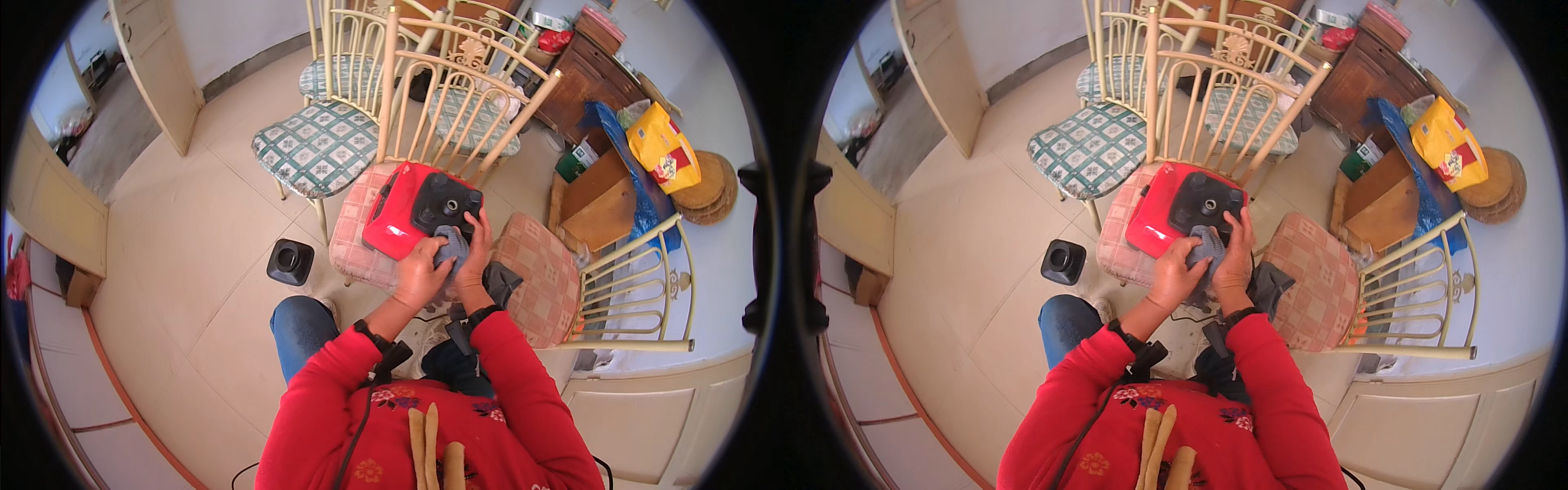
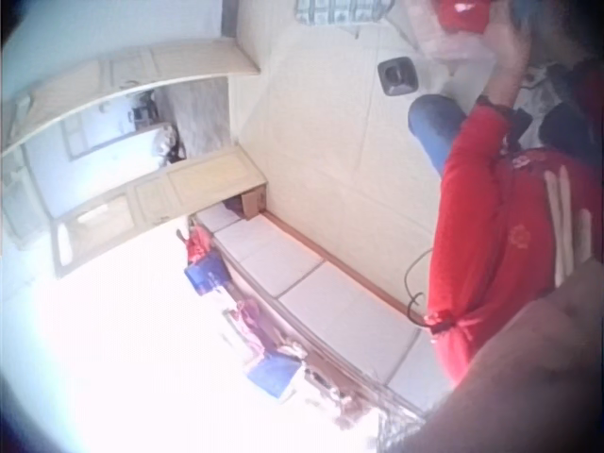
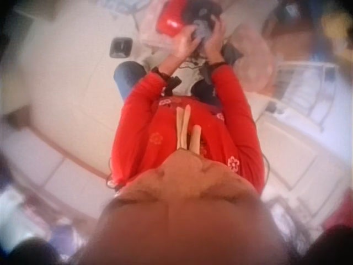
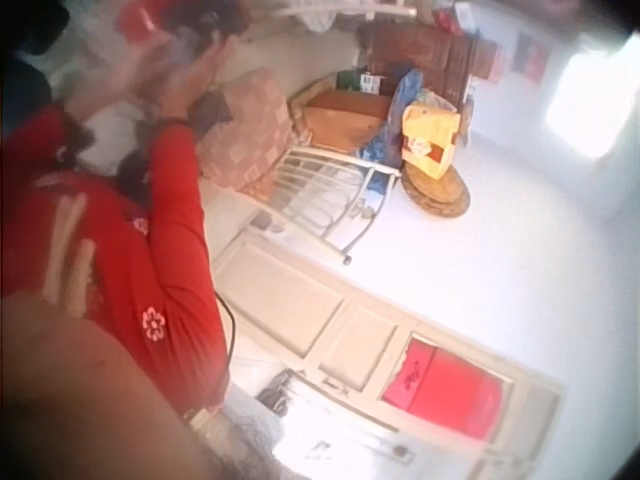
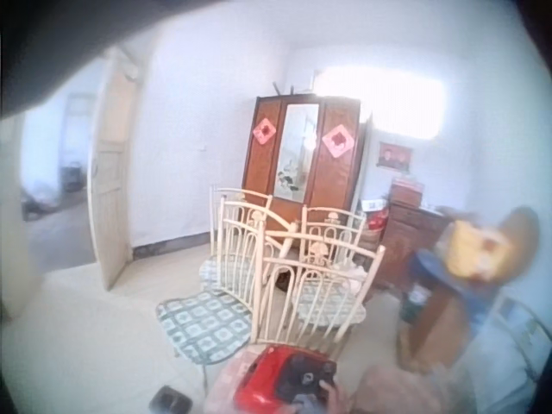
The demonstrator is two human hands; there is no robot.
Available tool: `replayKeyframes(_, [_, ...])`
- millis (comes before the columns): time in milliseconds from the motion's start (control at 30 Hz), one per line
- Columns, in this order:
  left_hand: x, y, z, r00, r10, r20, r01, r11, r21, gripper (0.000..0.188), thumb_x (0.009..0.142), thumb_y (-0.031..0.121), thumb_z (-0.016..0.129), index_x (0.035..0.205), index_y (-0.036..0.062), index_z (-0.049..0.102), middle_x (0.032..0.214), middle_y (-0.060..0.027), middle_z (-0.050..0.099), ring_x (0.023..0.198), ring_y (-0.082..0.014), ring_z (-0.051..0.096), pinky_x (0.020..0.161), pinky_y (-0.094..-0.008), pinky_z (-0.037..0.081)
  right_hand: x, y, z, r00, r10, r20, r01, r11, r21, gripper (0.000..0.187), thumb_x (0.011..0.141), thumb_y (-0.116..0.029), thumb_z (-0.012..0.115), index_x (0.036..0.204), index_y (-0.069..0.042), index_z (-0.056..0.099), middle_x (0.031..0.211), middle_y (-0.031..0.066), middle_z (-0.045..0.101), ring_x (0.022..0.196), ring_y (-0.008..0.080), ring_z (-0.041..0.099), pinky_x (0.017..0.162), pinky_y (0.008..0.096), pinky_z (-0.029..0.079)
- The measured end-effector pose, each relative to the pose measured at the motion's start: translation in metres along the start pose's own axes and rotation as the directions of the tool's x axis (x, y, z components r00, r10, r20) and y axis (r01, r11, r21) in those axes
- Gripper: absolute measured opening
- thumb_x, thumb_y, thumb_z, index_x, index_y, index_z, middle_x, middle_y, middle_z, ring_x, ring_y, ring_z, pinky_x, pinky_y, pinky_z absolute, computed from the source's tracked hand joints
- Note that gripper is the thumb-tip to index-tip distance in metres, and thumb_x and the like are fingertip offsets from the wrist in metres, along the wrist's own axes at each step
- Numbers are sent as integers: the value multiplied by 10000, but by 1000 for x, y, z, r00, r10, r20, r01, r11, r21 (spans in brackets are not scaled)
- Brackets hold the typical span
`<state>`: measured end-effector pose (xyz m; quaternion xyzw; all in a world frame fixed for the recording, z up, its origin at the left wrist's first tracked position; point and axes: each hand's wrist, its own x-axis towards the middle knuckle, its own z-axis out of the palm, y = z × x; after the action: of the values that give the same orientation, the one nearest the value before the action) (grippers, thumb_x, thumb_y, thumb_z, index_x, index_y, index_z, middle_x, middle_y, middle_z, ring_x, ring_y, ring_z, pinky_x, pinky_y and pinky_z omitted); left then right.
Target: The person wipes the red blender base with a cloth, then moves it to a wooden cabinet. They place the blender jar onto the base, secure the lid, and adjust the jar's position.
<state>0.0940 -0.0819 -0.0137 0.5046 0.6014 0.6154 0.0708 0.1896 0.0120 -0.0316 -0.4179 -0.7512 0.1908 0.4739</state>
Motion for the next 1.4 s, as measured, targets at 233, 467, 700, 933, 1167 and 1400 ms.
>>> replayKeyframes(233, [-10,-24,-40,999,51,18,-53,987,152,322,734,65,717,1045,78,640,928,-125,630,815,-329,638,696,-395,520,1,-14,-6,998,-57,-21,55,993,-107,394,897,-245,626,1239,-73,530,1449,167,367,1322,358,363,1079,406,329])
replayKeyframes(467, [17,-18,-91,998,52,20,-56,902,428,346,712,-6,690,1052,49,661,1106,-111,623,900,-295,648,757,-353,532,2,-14,-6,992,-79,-97,72,995,-67,431,834,-251,691,1208,-72,570,1424,183,407,1265,384,406,1048,445,350])
replayKeyframes(700, [8,12,-32,883,259,392,-377,888,263,317,660,6,687,967,83,665,1106,-52,603,876,-292,640,733,-365,534,3,-4,-9,995,-59,-80,59,998,-6,425,887,-344,631,1220,-83,599,1426,170,415,1262,363,416,1051,433,342])
replayKeyframes(933, [13,4,-32,873,289,393,-409,872,267,328,668,-4,682,978,103,667,1094,-39,619,852,-285,647,722,-365,538,10,0,-35,988,-26,150,26,1000,1,430,933,-376,568,1243,-82,614,1470,120,368,1298,311,379,1088,397,310])
replayKeyframes(1167, [35,-11,-73,931,155,331,-304,831,466,339,677,15,704,997,125,678,1114,-24,635,892,-258,662,731,-343,548,7,0,-34,996,-13,93,5,996,94,407,881,-371,644,1211,-133,645,1449,123,404,1241,318,432,1050,403,353])
replayKeyframes(1400, [24,-2,-50,917,241,319,-367,821,437,342,673,19,711,1004,97,675,1095,-44,633,902,-267,657,729,-358,540,7,8,-34,992,-47,114,36,994,100,424,861,-374,665,1218,-146,645,1473,111,390,1257,316,426,1047,393,362])
